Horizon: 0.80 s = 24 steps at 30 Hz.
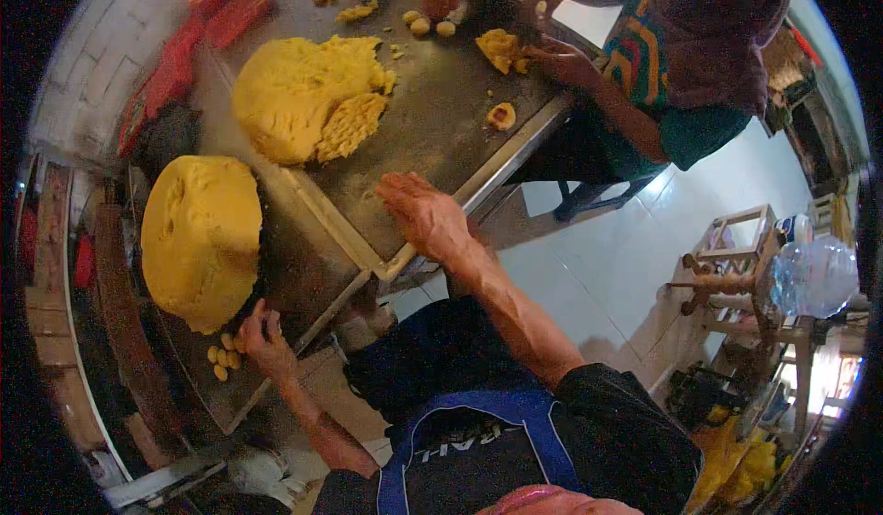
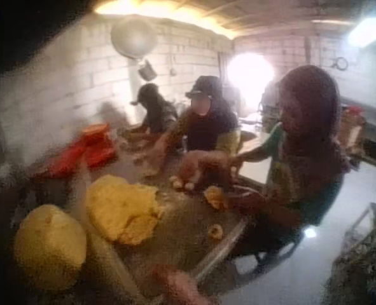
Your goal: The person is preparing dough for pastries by hand at a table.
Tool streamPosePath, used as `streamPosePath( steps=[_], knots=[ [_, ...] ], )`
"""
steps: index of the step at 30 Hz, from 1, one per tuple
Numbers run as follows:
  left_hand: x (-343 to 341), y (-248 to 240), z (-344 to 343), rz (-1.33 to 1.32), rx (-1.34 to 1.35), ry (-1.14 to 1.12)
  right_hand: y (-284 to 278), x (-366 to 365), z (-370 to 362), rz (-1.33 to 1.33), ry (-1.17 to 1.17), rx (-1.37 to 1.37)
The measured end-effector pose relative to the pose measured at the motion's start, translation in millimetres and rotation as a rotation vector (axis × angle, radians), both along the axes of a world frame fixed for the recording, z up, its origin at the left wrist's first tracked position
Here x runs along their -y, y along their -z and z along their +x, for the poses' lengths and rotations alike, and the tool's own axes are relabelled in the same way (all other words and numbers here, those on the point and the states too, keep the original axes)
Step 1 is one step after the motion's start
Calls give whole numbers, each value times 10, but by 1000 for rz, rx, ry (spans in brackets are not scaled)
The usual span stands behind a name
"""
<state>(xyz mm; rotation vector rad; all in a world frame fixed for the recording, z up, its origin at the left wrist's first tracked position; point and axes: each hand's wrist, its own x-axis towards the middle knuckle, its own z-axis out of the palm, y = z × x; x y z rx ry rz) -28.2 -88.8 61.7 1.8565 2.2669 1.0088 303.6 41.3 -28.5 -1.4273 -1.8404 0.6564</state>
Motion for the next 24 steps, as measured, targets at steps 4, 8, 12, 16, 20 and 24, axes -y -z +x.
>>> streamPosePath(
  steps=[4,8,12,16,20,24],
  knots=[
    [-62,31,-159,25,-122,112,-413,29,-71,122,-81,26],
    [-217,-61,103,-87,-108,83,-392,-22,-1,265,-42,16],
    [-381,126,347,68,137,192,-470,12,19,182,-31,-29],
    [-465,216,608,156,82,63,-526,24,18,278,-69,-65],
    [-457,240,683,123,166,-53,-647,75,135,214,-92,-74],
    [-377,268,554,66,105,-127,-756,66,162,152,-120,-46]
  ],
)
